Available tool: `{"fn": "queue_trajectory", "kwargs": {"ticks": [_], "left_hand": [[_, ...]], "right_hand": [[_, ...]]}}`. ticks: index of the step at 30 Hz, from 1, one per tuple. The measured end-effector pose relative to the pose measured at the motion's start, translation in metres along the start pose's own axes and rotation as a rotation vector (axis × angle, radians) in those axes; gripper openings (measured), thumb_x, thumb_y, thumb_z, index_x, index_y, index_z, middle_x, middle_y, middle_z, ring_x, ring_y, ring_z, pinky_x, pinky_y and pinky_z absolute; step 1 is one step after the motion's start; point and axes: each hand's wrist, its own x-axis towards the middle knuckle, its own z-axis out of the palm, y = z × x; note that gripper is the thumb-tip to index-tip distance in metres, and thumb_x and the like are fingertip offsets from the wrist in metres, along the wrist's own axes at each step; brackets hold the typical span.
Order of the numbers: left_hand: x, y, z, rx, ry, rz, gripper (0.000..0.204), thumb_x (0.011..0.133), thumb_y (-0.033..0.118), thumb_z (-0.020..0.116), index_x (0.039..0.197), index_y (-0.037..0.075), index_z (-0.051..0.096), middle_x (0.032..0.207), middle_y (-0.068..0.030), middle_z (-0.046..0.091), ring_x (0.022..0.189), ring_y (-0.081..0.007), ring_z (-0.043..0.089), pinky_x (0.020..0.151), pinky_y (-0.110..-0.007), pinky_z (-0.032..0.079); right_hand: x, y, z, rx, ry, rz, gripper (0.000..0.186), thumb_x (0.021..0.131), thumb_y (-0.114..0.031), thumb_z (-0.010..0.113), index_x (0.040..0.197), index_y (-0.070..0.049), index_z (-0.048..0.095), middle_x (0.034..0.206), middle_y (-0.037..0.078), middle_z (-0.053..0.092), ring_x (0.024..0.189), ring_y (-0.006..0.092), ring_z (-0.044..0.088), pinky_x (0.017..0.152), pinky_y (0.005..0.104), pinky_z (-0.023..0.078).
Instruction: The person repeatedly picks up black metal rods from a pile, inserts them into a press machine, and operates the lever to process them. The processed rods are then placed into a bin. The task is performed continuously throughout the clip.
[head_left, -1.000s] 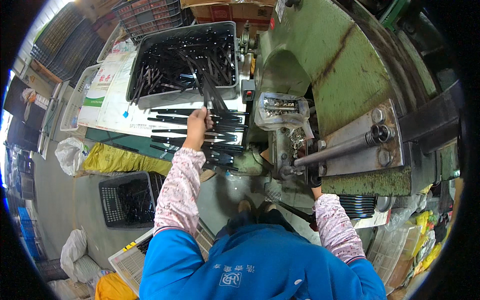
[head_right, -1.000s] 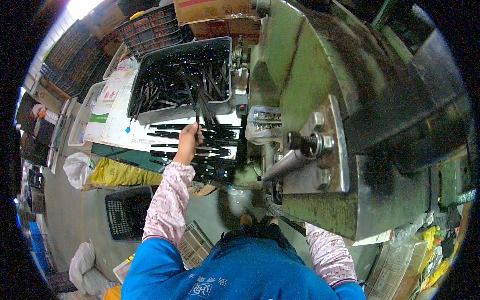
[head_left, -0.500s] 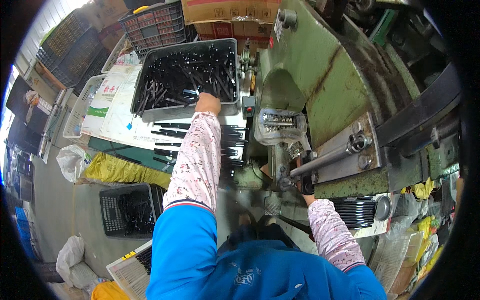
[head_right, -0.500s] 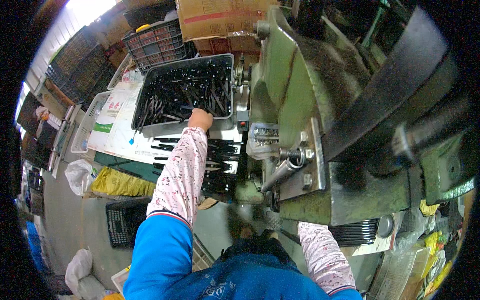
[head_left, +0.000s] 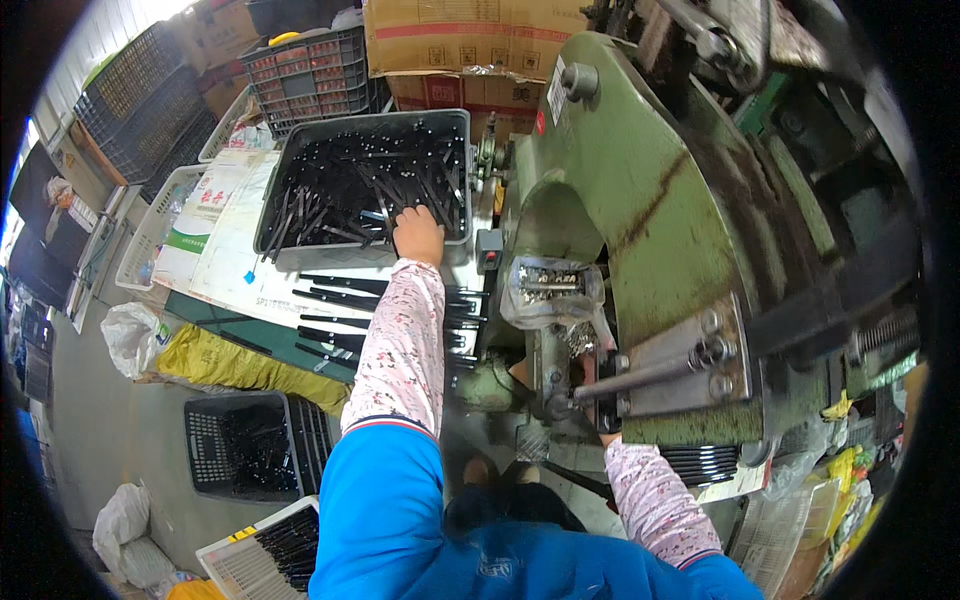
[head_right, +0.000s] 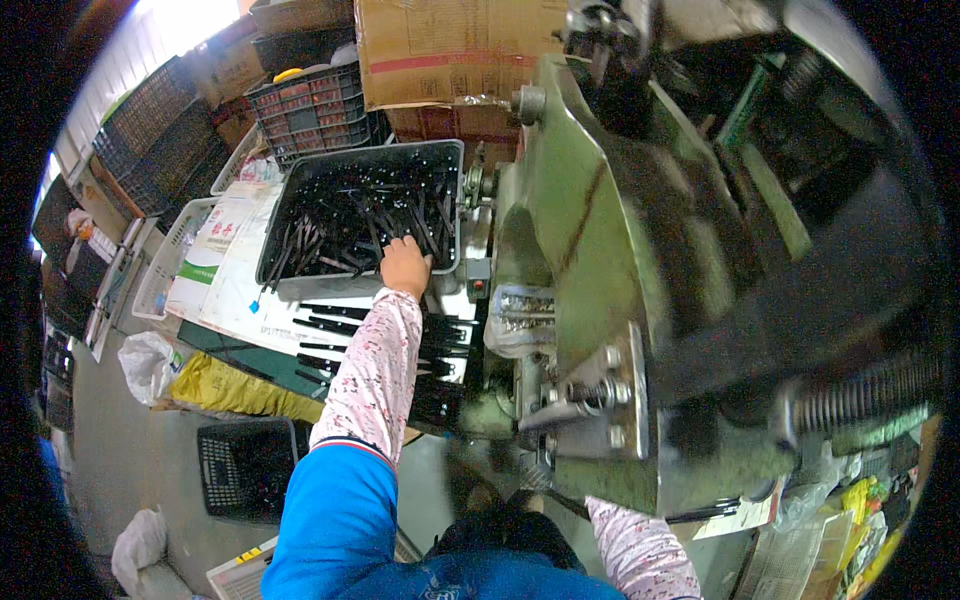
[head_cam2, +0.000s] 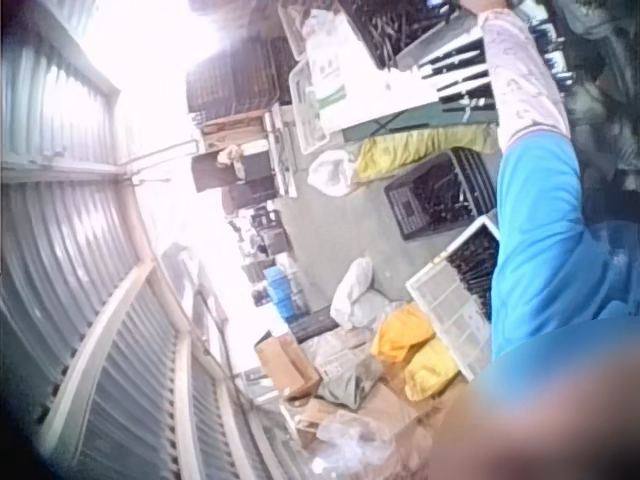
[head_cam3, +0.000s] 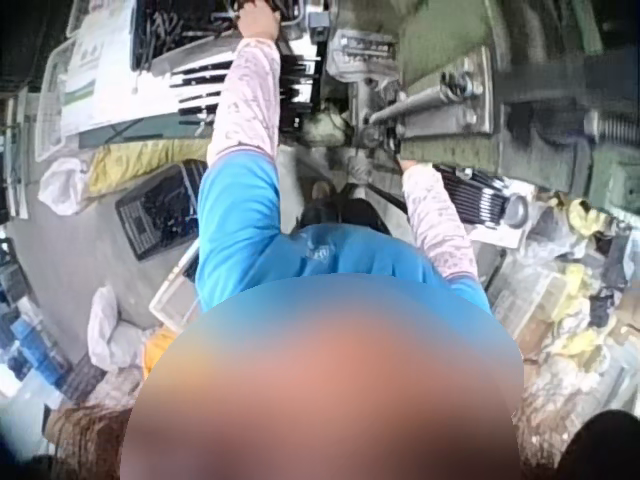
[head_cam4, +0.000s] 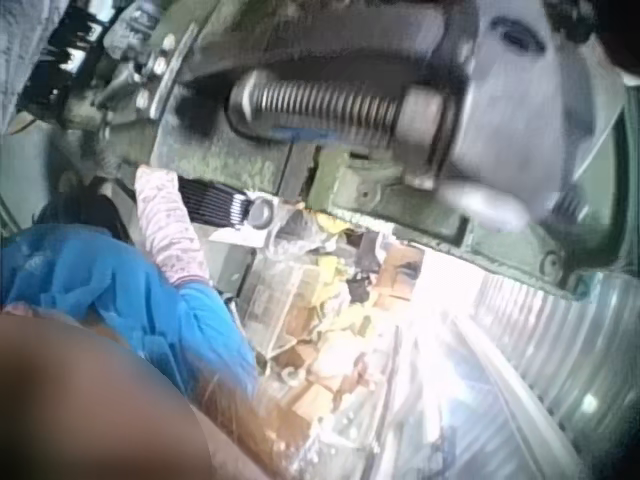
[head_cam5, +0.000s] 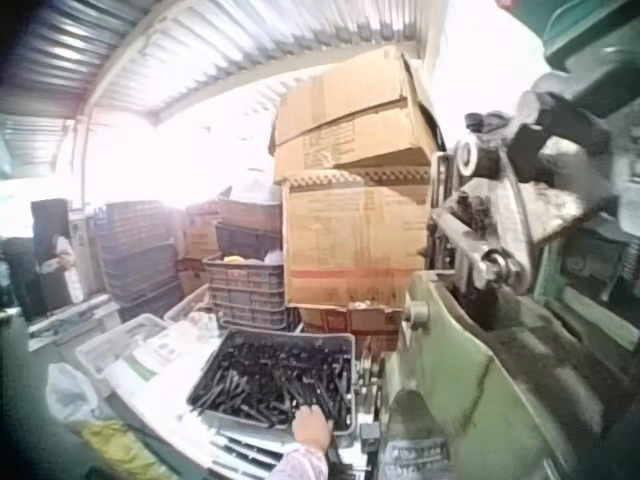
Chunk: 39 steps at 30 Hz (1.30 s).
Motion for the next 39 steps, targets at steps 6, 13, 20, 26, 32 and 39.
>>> {"fn": "queue_trajectory", "kwargs": {"ticks": [6,13,20,26,32,39], "left_hand": [[0.038,-0.004,0.022,-0.108,-0.087,-0.269,0.02,0.089,0.018,0.049,0.094,0.001,0.058,0.087,-0.0138,0.067,0.08,-0.0294,0.069,0.07,-0.037,0.056],[-0.006,-0.061,-0.043,-1.106,0.141,-0.293,0.032,0.094,0.028,0.046,0.09,-0.002,0.054,0.074,-0.0148,0.064,0.052,-0.018,0.054,0.05,-0.032,0.044],[-0.138,-0.021,-0.179,-1.553,-0.078,-0.304,0.029,0.094,0.031,0.056,0.09,0.003,0.056,0.063,-0.0055,0.061,0.041,-0.0067,0.047,0.037,-0.021,0.035],[-0.258,0.043,-0.202,-1.661,-0.453,-0.411,0.02,0.089,0.019,0.064,0.092,0.0,0.06,0.073,-0.0036,0.062,0.054,-0.0098,0.058,0.043,-0.02,0.04],[-0.27,0.091,-0.199,-1.956,-0.649,-0.509,0.017,0.09,0.016,0.062,0.095,0.001,0.055,0.073,-0.0063,0.062,0.051,-0.0141,0.06,0.04,-0.02,0.038],[-0.267,0.101,-0.181,-1.92,-0.639,-0.464,0.013,0.089,0.008,0.056,0.099,-0.002,0.057,0.078,-0.008,0.065,0.052,-0.0139,0.061,0.04,-0.02,0.04]], "right_hand": [[-0.008,0.005,-0.004,-0.009,-0.03,-0.013,0.045,0.095,-0.027,0.046,0.137,-0.009,0.042,0.141,0.013,0.041,0.122,0.0334,0.045,0.102,0.0447,0.035],[-0.012,0.004,-0.013,-0.02,-0.031,-0.048,0.046,0.095,-0.027,0.046,0.137,-0.009,0.041,0.141,0.013,0.04,0.122,0.0334,0.045,0.102,0.0445,0.035],[0.017,0.007,-0.01,-0.142,0.0,-0.156,0.046,0.095,-0.027,0.046,0.137,-0.009,0.041,0.142,0.013,0.039,0.121,0.0333,0.045,0.102,0.0444,0.036],[0.035,0.029,0.022,0.181,0.193,-0.229,0.039,0.089,-0.015,0.049,0.127,-0.007,0.05,0.128,0.018,0.051,0.118,0.0363,0.047,0.1,0.0424,0.037],[0.002,-0.019,-0.044,-0.023,-0.116,-0.137,0.041,0.092,-0.028,0.051,0.13,-0.012,0.049,0.128,0.017,0.052,0.115,0.0408,0.049,0.099,0.043,0.038],[-0.028,-0.039,-0.078,0.727,0.203,-0.149,0.029,0.082,-0.007,0.067,0.108,0.004,0.058,0.1,0.011,0.064,0.089,0.0202,0.059,0.081,0.0325,0.046]]}}
